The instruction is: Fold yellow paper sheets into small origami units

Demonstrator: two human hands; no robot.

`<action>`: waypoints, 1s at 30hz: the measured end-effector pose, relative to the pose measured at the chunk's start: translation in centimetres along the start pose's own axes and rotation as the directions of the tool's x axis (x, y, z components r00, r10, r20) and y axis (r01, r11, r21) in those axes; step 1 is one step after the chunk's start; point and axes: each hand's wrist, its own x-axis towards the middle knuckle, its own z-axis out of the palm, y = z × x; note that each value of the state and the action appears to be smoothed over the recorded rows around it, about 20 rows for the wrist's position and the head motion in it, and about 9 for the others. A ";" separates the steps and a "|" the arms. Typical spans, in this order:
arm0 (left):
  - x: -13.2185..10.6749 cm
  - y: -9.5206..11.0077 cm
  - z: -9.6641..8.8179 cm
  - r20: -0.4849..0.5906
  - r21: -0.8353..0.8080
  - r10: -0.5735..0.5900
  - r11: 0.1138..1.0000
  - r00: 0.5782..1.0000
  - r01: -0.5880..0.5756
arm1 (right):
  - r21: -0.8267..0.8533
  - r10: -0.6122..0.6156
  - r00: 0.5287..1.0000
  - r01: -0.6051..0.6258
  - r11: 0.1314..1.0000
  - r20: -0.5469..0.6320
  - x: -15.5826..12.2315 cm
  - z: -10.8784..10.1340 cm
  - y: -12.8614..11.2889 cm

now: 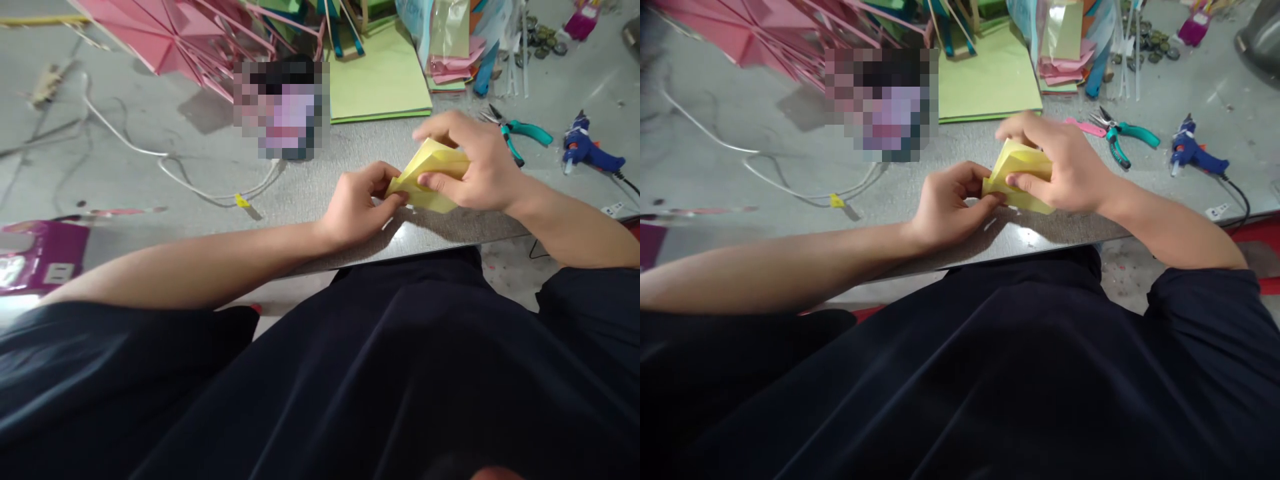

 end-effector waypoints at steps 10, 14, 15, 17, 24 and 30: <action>0.5 -0.2 0.3 -0.007 -0.008 0.098 0.995 0.995 -0.099 | -0.193 -0.355 0.933 0.360 0.913 0.063 -1.1 0.5 -0.2; -0.1 0.3 0.1 -0.049 0.060 0.125 0.991 0.991 -0.122 | -0.124 -0.352 0.935 0.355 0.927 0.045 -1.3 0.9 0.1; -0.2 0.4 0.0 -0.056 0.073 0.144 0.987 0.988 -0.140 | -0.131 -0.369 0.928 0.371 0.919 0.042 -1.3 1.0 0.1; -0.3 0.5 -0.1 -0.063 0.090 0.190 0.979 0.980 -0.184 | -0.211 -0.453 0.891 0.448 0.869 0.028 -1.4 1.2 0.3; -0.2 0.1 -0.3 -0.117 0.120 0.270 0.959 0.956 -0.257 | -0.379 -0.435 0.899 0.421 0.824 0.054 -1.5 1.8 0.7; -0.3 0.0 -0.4 -0.114 0.162 0.172 0.975 0.978 -0.153 | -0.356 -0.437 0.899 0.413 0.838 0.014 -1.2 1.9 1.0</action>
